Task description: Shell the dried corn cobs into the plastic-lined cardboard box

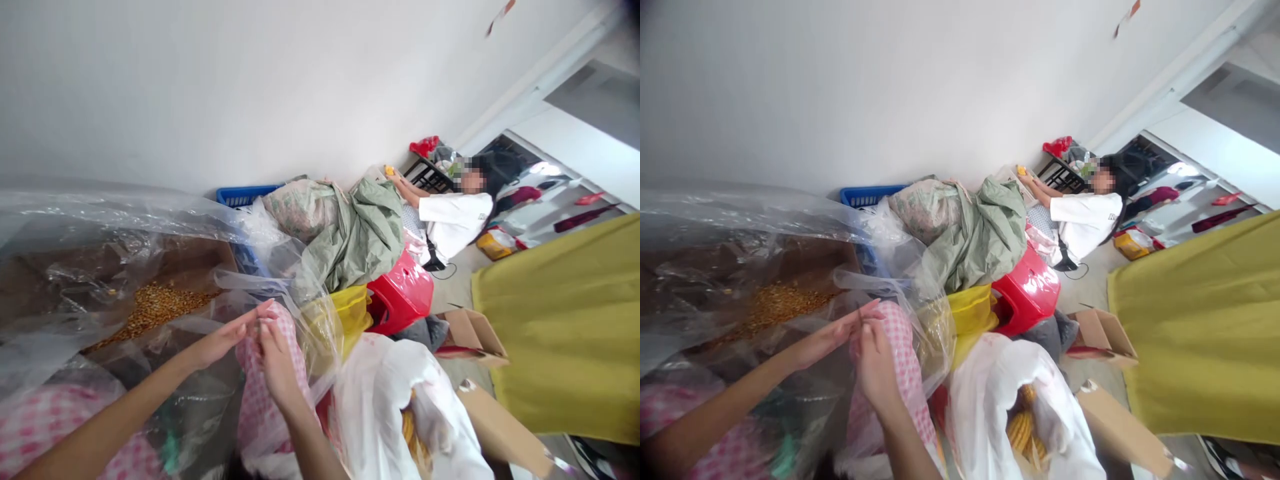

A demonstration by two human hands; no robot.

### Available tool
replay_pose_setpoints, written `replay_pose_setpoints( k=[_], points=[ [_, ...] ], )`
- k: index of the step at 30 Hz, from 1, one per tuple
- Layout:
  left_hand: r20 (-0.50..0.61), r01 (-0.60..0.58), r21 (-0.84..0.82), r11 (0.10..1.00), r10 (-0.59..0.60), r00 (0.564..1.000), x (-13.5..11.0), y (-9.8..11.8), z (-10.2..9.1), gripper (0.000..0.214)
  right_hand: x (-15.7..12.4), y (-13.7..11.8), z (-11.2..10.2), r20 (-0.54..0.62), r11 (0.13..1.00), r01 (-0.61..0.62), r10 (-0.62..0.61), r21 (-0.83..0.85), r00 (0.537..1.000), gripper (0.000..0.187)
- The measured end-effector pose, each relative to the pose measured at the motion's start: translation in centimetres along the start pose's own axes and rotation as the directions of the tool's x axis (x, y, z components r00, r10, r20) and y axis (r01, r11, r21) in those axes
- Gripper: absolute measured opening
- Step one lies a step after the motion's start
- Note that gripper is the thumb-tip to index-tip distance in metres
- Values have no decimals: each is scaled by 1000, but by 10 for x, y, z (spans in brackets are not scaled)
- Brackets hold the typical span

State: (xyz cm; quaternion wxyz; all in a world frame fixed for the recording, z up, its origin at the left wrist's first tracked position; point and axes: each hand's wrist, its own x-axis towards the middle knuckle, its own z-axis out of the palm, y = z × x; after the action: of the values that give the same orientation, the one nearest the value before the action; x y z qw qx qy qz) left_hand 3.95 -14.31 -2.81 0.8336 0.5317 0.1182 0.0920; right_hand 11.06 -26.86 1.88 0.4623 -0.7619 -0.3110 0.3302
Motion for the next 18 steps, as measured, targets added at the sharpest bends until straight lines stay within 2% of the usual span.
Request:
replay_pose_setpoints(
  k=[2,3,4,6,7,8,9,10,11,12,13,14,15,16,18],
  points=[
    [-106,113,-103,988,-123,987,5,-2,6,54,19,-4,37,0,993,-93,93,75,996,45],
    [-177,147,-174,974,-178,968,8,0,4,43,24,-7,42,53,987,-135,130,93,990,42],
    [-241,150,-262,953,-215,946,11,3,0,37,23,-11,37,115,987,-126,114,100,987,39],
    [-344,57,-452,890,-233,910,15,12,-14,39,8,-18,-1,155,998,36,-44,55,987,44],
    [-381,19,-509,861,-244,892,16,16,-23,42,-5,-21,-31,143,995,98,-101,26,985,49],
    [-427,-12,-518,855,-246,870,17,21,-32,43,-20,-20,-65,133,991,132,-133,14,982,43],
    [-475,-60,-508,859,-221,852,16,24,-41,44,-37,-17,-102,64,989,146,-146,4,987,34],
    [-514,-104,-501,859,-199,835,15,27,-49,43,-54,-9,-139,-107,993,119,-117,16,987,31],
    [-558,-155,-482,862,-166,813,13,28,-57,44,-70,3,-172,-368,998,65,-50,27,928,35],
    [-590,-189,-464,866,-142,795,11,28,-63,43,-85,18,-201,-579,999,-9,27,33,815,40],
    [-610,-208,-445,871,-125,783,9,26,-68,42,-99,37,-223,-703,995,-97,92,33,705,44],
    [-621,-215,-430,877,-114,775,8,24,-72,41,-110,57,-238,-762,980,-196,148,28,630,49],
    [-626,-212,-421,882,-113,771,7,22,-74,41,-119,77,-245,-755,964,-265,199,34,625,51],
    [-628,-205,-414,887,-115,770,6,19,-76,40,-126,96,-246,-750,962,-271,206,38,629,52],
    [-625,-189,-405,894,-120,771,5,13,-79,38,-131,123,-231,-747,981,-166,185,101,638,51]
  ],
)
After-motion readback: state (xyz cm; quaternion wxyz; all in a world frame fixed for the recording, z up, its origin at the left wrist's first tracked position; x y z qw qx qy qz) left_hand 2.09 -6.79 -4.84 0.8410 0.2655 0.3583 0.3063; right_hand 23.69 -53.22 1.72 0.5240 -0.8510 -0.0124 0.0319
